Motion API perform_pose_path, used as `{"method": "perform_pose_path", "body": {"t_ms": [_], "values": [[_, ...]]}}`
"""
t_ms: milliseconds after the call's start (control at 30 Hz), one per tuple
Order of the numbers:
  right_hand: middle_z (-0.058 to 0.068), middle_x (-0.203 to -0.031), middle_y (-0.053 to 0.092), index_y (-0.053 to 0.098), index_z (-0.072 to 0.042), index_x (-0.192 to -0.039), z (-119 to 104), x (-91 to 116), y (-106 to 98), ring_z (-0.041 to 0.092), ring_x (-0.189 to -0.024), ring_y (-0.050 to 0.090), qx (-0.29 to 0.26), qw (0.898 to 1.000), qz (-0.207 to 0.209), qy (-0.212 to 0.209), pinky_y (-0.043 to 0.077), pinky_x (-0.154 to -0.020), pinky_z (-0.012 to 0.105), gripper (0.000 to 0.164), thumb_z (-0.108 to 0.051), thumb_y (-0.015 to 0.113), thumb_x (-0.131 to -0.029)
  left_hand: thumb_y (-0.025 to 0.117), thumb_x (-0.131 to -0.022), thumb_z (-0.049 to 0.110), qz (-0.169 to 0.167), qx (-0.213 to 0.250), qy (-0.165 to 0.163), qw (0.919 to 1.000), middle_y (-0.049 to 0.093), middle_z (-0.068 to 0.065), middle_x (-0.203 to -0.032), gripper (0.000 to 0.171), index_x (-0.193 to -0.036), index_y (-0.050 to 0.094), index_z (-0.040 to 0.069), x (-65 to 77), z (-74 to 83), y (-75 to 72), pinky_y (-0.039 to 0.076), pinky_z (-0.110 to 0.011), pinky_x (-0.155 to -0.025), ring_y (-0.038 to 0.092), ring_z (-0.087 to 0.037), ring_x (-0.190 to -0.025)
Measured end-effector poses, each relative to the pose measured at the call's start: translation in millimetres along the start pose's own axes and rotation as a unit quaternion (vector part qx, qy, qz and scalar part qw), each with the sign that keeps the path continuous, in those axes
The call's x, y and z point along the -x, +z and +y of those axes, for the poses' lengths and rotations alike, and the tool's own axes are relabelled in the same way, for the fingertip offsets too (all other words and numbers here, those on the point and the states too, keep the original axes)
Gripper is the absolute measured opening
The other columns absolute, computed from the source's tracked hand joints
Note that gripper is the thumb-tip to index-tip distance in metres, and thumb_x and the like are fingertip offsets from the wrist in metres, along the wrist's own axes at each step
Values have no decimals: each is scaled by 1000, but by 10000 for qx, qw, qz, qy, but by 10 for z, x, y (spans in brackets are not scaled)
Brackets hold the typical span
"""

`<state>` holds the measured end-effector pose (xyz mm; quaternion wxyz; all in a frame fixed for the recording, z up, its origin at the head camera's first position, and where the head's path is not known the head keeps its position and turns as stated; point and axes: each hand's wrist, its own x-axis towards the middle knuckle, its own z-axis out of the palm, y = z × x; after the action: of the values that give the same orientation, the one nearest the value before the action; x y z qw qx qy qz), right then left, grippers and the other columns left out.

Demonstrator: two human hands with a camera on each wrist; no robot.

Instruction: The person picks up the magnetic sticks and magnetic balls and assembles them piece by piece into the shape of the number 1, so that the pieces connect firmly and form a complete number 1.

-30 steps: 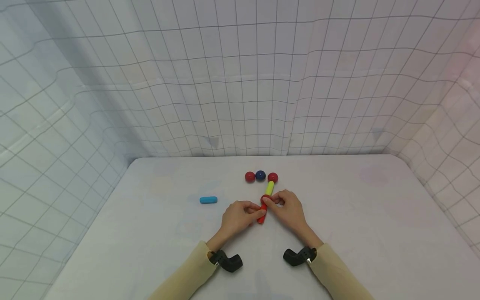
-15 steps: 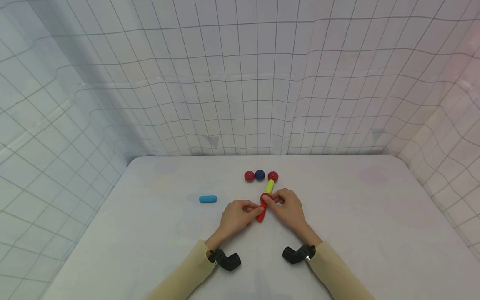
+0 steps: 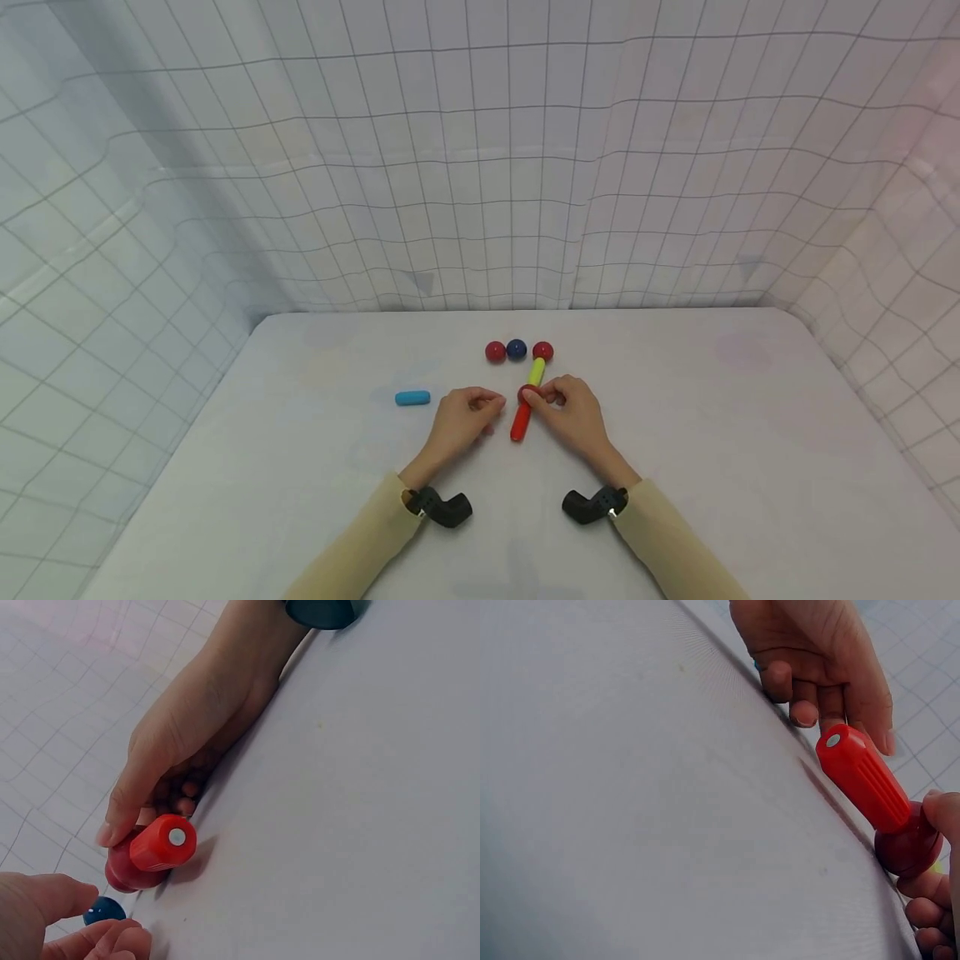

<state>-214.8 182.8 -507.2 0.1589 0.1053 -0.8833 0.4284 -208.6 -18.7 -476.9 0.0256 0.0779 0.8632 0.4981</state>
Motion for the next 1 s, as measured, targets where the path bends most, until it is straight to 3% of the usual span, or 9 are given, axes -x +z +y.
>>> {"method": "perform_pose_path", "body": {"t_ms": [233, 467, 667, 800, 1000], "values": [[-4, -77, 57, 69, -11, -86, -40, 2, -8, 17, -78, 50, -21, 9999, -53, 112, 42, -69, 34, 25, -36, 74, -83, 72, -85, 27, 781, -445, 284, 9955, 64, 2, -80, 25, -100, 71, 8, -165, 15, -35, 44, -26, -61, 55, -11, -66], [-3, -76, 55, 69, -11, -87, -49, 13, -15, 17, -78, 49, -33, 9998, -79, 161, 42, -69, 35, 24, -34, 74, -83, 73, -83, 31, 1000, -867, 220, 9910, 53, -9, -105, 49, -122, 55, 6, -311, 1, 23, 44, -33, -74, 53, -20, -86], [-3, -76, 55, 69, -11, -87, -43, 18, -10, 17, -78, 49, -17, 9998, -78, 186, 42, -69, 34, 24, -34, 74, -83, 72, -84, 30, 1219, -1321, 479, 9825, 51, -12, -119, 51, -127, 53, 10, -414, -6, 35, 46, -40, -81, 48, -26, -106], [-3, -76, 56, 69, -11, -86, -42, 17, -7, 18, -78, 49, -52, 9998, -67, 193, 42, -69, 35, 24, -34, 74, -83, 72, -85, 26, 1187, -1368, 607, 9816, 50, -13, -127, 54, -133, 52, 13, -476, -8, 42, 46, -43, -84, 47, -28, -111], [-4, -76, 56, 69, -11, -86, -28, 18, -3, 16, -78, 50, -36, 9998, -48, 169, 43, -69, 34, 23, -34, 74, -82, 70, -87, 29, 864, -1471, 791, 9822, 49, -13, -133, 57, -138, 48, 15, -567, -23, 64, 43, -42, -92, 47, -29, -115]]}}
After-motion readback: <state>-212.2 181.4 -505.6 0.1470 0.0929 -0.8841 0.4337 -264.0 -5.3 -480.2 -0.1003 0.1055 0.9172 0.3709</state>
